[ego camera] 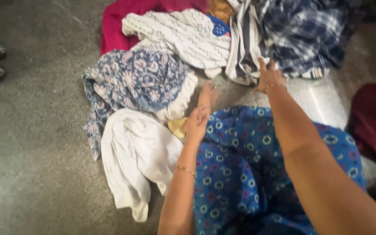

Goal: The person sits on the floor and folds several garments one by one, including a gray shirt, black pants, a light green shirt, a striped shirt, and a plaid shirt. Each item is smoothed, folded, and placed into a growing stack.

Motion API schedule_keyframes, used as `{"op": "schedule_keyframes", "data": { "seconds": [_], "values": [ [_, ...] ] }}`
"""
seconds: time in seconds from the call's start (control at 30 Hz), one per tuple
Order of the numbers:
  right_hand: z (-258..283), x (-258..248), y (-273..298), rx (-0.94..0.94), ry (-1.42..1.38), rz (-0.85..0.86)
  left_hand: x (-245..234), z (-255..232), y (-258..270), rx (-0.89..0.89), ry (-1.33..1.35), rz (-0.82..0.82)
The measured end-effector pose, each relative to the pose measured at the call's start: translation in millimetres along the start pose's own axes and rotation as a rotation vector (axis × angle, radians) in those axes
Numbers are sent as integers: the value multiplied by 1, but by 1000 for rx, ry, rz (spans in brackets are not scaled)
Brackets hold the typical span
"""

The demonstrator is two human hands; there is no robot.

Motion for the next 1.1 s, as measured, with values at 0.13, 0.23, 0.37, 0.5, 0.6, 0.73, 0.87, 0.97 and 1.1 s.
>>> {"op": "schedule_keyframes", "data": {
  "seconds": [0.13,0.23,0.37,0.5,0.6,0.73,0.87,0.97,1.1],
  "values": [
    [-13,53,-52,9,6,91,19,0,-22,-33,2,49],
    [-14,71,-81,-34,-24,-91,46,-20,-40,153,65,71],
    [9,54,-71,-344,-288,-329,63,-53,-43,299,-59,71],
    [45,-10,8,-541,-842,-98,65,-71,-44,217,-96,-90],
    [82,-49,108,-764,-990,199,51,-64,-38,328,-39,-94],
    [76,-98,190,-1116,-875,-26,32,-43,-32,312,-39,-192],
    [23,-120,189,-1050,-799,-382,22,-64,-37,211,223,-448],
    [-11,-90,174,-794,-469,-425,19,-123,-36,241,-5,-476],
    [-34,-34,135,-467,-311,-181,7,-217,-29,318,184,-326]
  ]
}}
Point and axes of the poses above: each hand's wrist, its own y-axis away from the middle knuckle, its own x-axis out of the palm, z = x × y, the point moved 1 cm from there along -y, towards the middle knuckle, and after that the axes turned 10 degrees about y, right-handed, at the moved point
